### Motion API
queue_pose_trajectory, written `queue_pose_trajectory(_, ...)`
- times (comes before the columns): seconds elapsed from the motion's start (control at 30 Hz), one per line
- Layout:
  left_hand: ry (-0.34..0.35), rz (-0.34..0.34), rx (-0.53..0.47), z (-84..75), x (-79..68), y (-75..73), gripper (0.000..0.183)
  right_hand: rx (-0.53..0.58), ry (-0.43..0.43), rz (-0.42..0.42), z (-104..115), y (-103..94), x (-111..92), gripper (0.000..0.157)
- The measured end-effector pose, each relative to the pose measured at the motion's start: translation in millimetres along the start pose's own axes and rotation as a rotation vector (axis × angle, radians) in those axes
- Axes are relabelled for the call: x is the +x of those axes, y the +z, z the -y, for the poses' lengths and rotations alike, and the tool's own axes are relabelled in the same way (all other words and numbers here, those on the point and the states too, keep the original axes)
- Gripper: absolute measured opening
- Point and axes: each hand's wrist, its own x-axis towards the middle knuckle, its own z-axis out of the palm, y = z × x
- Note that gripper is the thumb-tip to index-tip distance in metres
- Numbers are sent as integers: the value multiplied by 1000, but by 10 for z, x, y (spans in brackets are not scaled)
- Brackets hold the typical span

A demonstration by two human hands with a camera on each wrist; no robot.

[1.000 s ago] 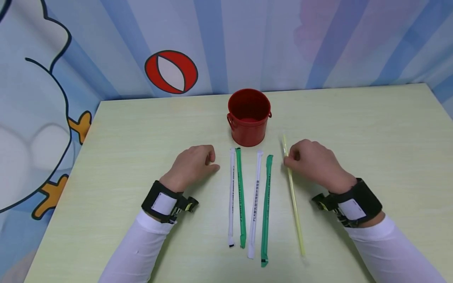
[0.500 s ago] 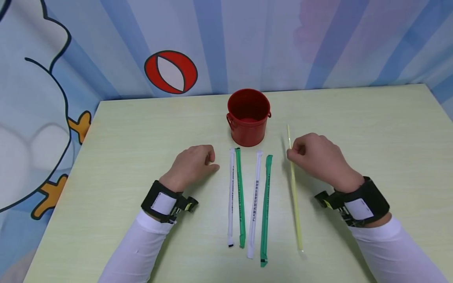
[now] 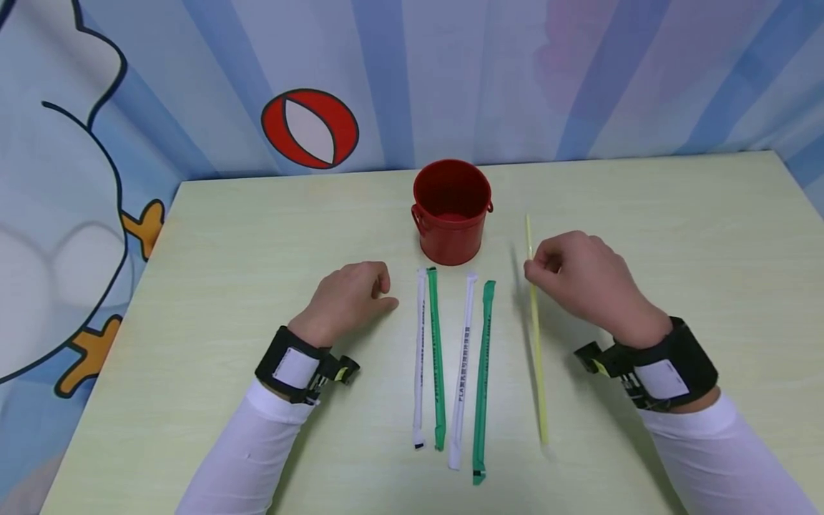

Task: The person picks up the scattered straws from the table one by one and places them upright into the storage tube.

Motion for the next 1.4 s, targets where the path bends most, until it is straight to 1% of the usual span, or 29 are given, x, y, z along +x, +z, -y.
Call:
queue_pose_trajectory(0.27,2,-3,-1,6,8,2,21,-2,-1,-39,60,-42,2,24)
queue_pose_trajectory(0.5,3,1,-6,7,6,2,21,-6,-3,-91,115,-89,18,25)
queue_pose_trajectory(0.8,1,4,-4,-1,-3,-7,21,5,-35,-125,180,-170,40,25)
queue_pose_trajectory(1.03,-14,12,-2,-4,-8,-7,21,7,-54,-160,224,-239,61,25)
queue_pose_trajectory(1.4,-1,3,4,-3,-1,-9,21,5,-75,-207,277,-328,107,25)
